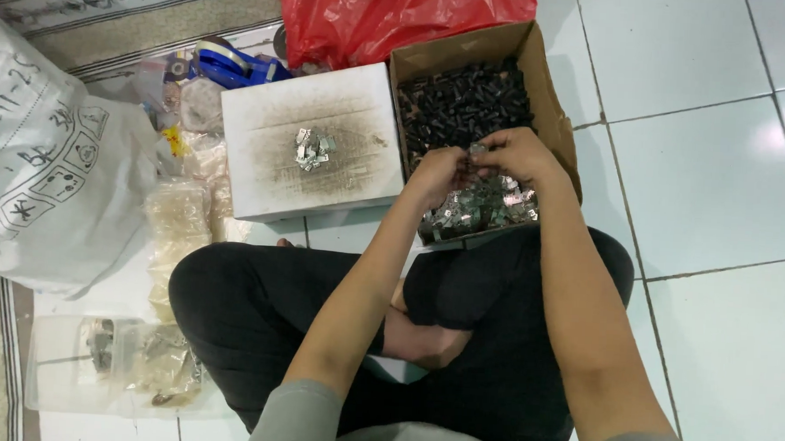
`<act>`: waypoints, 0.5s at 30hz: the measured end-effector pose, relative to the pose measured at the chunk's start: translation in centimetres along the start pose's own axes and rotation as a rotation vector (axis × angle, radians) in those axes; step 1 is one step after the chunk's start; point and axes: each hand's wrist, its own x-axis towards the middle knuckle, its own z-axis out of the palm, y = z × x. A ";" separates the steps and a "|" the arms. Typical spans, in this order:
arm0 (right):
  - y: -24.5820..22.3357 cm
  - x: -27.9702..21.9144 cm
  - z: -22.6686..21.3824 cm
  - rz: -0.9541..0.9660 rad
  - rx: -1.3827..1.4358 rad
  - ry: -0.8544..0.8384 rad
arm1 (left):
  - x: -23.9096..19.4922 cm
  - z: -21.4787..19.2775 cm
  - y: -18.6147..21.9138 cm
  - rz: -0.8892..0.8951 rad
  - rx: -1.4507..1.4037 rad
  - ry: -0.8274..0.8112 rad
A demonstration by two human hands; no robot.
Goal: The person sits on the floor and repeatedly picks up small metallic components from a cardboard box, separates them by hand, and places them onto a white rectangular surface. The person continues this sorting process for the duration of the clip.
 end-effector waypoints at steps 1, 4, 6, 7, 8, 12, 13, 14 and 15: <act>-0.3 -0.3 0.1 0.002 0.003 0.000 | -0.8 0.2 0.4 -0.002 0.002 0.001; -1.1 -0.9 0.3 -0.010 0.068 0.023 | -2.6 0.5 1.1 0.078 0.096 0.015; -1.3 -1.1 0.3 0.005 0.099 0.018 | -2.9 0.4 0.9 0.141 0.058 0.053; -1.6 -1.3 0.3 0.006 0.102 0.018 | -2.8 0.4 1.0 0.140 0.061 0.053; -1.9 -1.6 0.4 0.009 0.085 0.012 | -2.8 0.4 1.0 0.145 0.065 0.058; -1.3 -1.0 0.1 0.034 0.084 0.021 | -2.1 0.2 0.9 0.137 0.093 0.051; -1.3 -1.0 0.1 0.034 0.083 0.020 | -2.2 0.1 0.8 0.137 0.092 0.052; -1.2 -1.0 0.0 0.041 0.064 0.015 | -2.3 -0.1 0.8 0.149 0.125 0.070; -1.1 -1.0 0.0 0.049 0.046 0.012 | -2.4 -0.1 0.7 0.158 0.158 0.086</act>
